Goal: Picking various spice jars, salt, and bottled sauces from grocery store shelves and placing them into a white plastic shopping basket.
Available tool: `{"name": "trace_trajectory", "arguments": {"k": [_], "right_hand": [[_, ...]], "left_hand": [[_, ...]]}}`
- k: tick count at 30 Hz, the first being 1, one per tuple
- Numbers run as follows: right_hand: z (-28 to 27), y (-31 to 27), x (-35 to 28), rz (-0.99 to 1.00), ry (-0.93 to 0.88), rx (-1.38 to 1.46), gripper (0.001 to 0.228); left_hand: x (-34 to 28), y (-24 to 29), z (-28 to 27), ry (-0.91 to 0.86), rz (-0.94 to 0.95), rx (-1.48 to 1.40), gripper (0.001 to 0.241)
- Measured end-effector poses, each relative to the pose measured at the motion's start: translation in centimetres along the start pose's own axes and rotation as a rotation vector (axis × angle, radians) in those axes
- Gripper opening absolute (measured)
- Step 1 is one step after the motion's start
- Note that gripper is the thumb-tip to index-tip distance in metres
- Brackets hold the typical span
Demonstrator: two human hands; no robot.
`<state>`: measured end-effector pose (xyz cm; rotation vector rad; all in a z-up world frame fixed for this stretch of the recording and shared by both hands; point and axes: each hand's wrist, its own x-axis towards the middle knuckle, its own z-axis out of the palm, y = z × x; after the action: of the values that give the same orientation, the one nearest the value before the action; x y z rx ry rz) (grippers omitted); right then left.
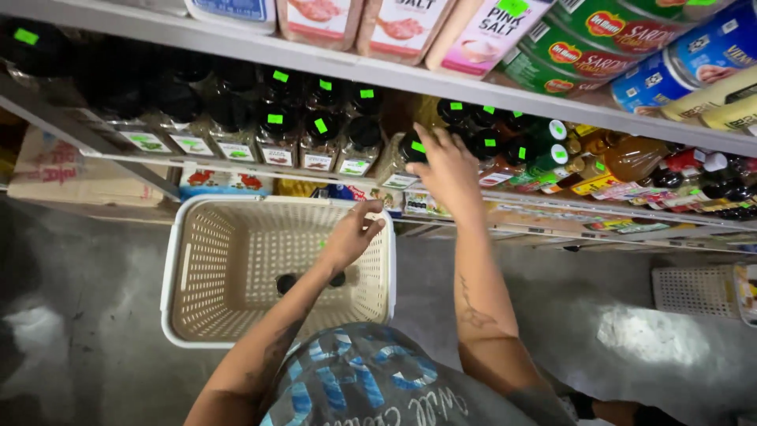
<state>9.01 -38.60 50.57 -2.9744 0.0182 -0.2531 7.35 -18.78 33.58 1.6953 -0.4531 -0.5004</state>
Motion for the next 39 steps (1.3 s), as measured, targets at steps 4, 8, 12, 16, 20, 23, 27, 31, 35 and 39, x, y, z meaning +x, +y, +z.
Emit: {"name": "trace_trajectory", "arguments": {"k": [4,8,12,16,20,23,27,31,35,39], "right_hand": [[3.8,1.2,3.9,0.064,-0.031,-0.054,0.077],[7.3,2.6,7.0,0.157,-0.058,-0.038,0.078],[11.4,5.2,9.3,0.078,0.087,-0.038,0.080],[10.7,4.8,9.9,0.080,0.099,-0.017,0.078],[10.0,4.2,7.7,0.107,0.134,0.092,0.074],[10.6,3.3,4.9,0.140,0.239,0.200,0.070],[11.6,1.7,2.8,0.259,0.249,0.364,0.072],[13.0,1.9,2.9,0.275,0.222,0.452,0.075],[14.5,3.0,3.1,0.183,0.294,0.433,0.072],[16.0,3.8,3.2,0.133,0.335,0.372,0.070]], "left_hand": [[2.2,-0.2,0.9,0.060,0.072,0.065,0.054],[4.8,0.2,2.0,0.037,0.107,0.067,0.068],[8.0,-2.9,4.3,0.005,0.170,0.109,0.082],[9.2,-0.4,4.4,0.063,0.346,0.189,0.090],[9.6,1.2,4.0,0.006,0.058,-0.045,0.082],[10.6,-0.4,4.3,0.051,0.222,-0.146,0.074],[11.6,-2.0,5.0,0.061,0.398,-0.293,0.080],[12.5,-2.4,4.9,0.128,0.276,-0.153,0.089],[12.5,-1.5,4.7,0.190,0.328,-0.009,0.093],[12.3,-1.6,4.5,0.144,0.271,-0.131,0.092]]}}
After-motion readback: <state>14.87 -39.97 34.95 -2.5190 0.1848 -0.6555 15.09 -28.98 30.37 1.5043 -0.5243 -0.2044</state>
